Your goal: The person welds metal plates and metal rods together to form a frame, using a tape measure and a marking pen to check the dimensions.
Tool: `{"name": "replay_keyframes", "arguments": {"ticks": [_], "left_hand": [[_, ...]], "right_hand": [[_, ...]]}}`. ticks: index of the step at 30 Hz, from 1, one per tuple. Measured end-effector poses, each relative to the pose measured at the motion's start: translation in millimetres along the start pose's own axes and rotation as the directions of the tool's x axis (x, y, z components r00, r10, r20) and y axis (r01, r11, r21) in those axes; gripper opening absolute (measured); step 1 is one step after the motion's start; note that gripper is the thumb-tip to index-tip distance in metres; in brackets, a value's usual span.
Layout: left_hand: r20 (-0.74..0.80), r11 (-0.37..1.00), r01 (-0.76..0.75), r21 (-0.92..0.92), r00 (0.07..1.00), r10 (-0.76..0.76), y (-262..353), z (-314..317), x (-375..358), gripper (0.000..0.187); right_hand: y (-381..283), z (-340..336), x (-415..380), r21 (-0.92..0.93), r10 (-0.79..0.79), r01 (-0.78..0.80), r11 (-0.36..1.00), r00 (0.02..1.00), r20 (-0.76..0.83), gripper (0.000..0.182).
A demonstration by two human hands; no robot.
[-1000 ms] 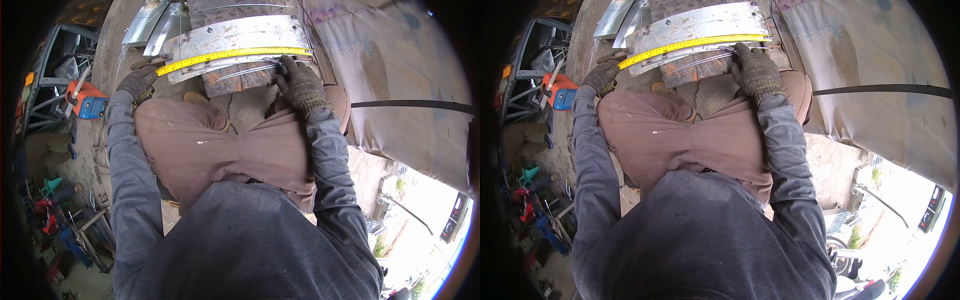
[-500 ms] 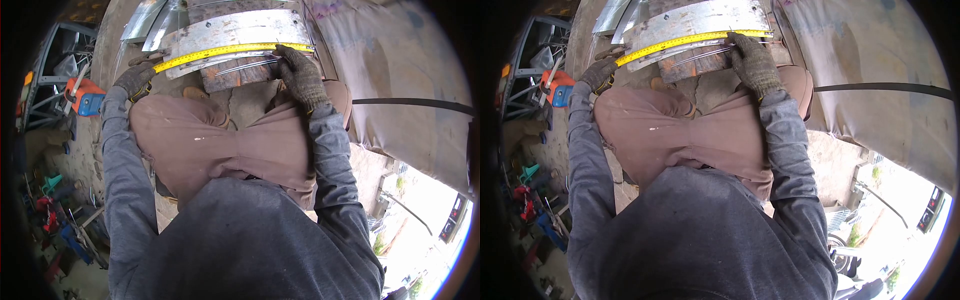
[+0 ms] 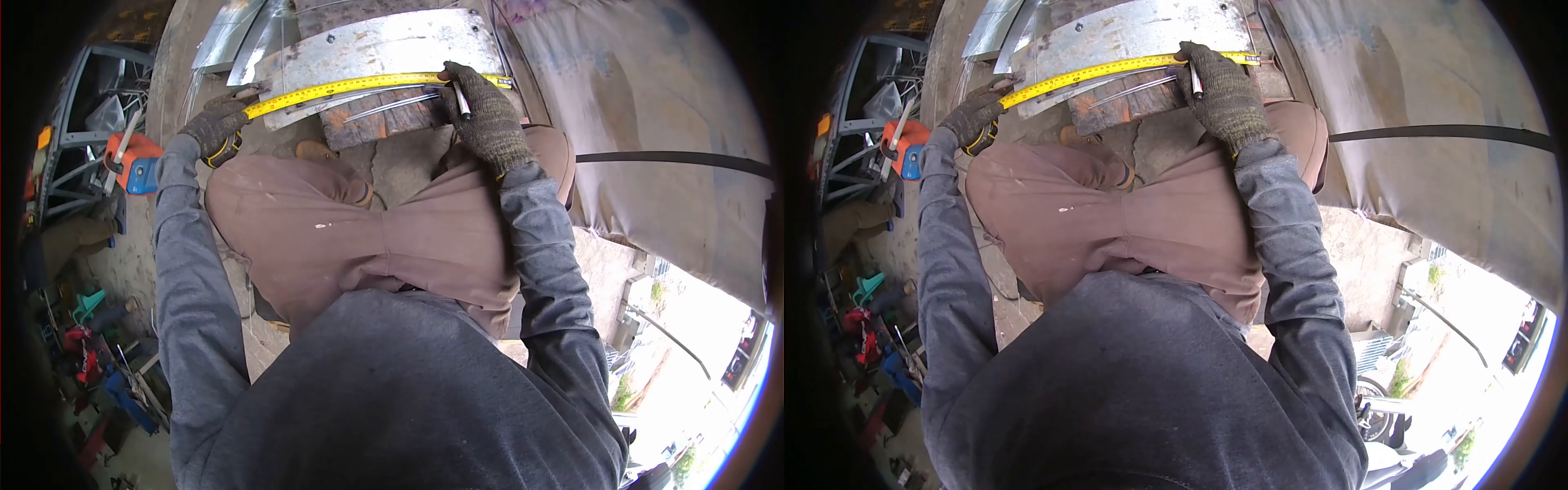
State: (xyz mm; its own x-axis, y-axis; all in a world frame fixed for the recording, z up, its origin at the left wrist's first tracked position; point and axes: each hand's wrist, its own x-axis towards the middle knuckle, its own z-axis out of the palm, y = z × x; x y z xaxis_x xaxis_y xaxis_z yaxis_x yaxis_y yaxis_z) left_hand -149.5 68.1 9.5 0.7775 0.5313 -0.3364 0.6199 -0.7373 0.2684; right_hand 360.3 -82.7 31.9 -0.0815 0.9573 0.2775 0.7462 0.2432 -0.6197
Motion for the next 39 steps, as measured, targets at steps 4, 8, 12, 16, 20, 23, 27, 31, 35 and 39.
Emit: {"name": "replay_keyframes", "arguments": {"ticks": [4, 8, 12, 16, 20, 23, 27, 31, 35, 39], "left_hand": [[-0.028, 0.985, 0.128, -0.113, 0.991, -0.132, 6, -1, 0, 0.029], [-0.020, 0.994, 0.081, -0.067, 0.996, -0.082, 8, -2, -5, 0.030], [-0.137, 0.971, -0.136, 0.195, 0.977, 0.164, -13, 13, -9, 0.030], [-0.039, 0.981, -0.031, 0.189, 0.998, 0.039, -3, 8, -4, 0.029], [-0.035, 0.977, 0.201, 0.065, 0.979, -0.199, 24, 0, -4, 0.029], [0.067, 0.976, 0.192, 0.101, 0.978, -0.199, 29, -9, -1, 0.034], [-0.009, 0.976, 0.062, 0.211, 0.998, -0.062, 15, 4, -6, 0.037], [0.013, 0.962, 0.044, 0.270, 0.999, -0.049, 20, 1, -2, 0.031], [-0.023, 0.980, 0.193, 0.052, 0.981, -0.192, 17, 8, 0, 0.032], [0.010, 0.989, 0.117, 0.086, 0.993, -0.118, 12, 6, 1, 0.033]], "right_hand": [[1, 0, -2, -0.129, -0.061, 0.078, 0.989, 0.990, 0.129, 0.057], [-1, 2, -2, -0.237, -0.057, 0.109, 0.966, 0.975, 0.214, 0.070], [-8, 3, 0, -0.216, -0.096, 0.136, 0.967, 0.978, 0.186, 0.070], [-17, -2, 0, -0.232, 0.032, 0.029, 0.972, 0.967, 0.253, 0.071], [-6, 9, 0, -0.329, -0.014, 0.087, 0.940, 0.976, 0.219, 0.067], [-4, 10, -1, -0.342, -0.033, 0.112, 0.933, 0.973, 0.229, 0.065], [-2, 13, 0, -0.340, -0.035, 0.124, 0.932, 0.966, 0.258, 0.056], [-4, 13, -1, -0.350, -0.078, 0.149, 0.925, 0.975, 0.208, 0.057], [-5, 13, -4, -0.367, -0.108, 0.183, 0.912, 0.971, 0.214, 0.054], [-3, 17, -2, -0.363, -0.087, 0.161, 0.918, 0.974, 0.210, 0.047]]}}
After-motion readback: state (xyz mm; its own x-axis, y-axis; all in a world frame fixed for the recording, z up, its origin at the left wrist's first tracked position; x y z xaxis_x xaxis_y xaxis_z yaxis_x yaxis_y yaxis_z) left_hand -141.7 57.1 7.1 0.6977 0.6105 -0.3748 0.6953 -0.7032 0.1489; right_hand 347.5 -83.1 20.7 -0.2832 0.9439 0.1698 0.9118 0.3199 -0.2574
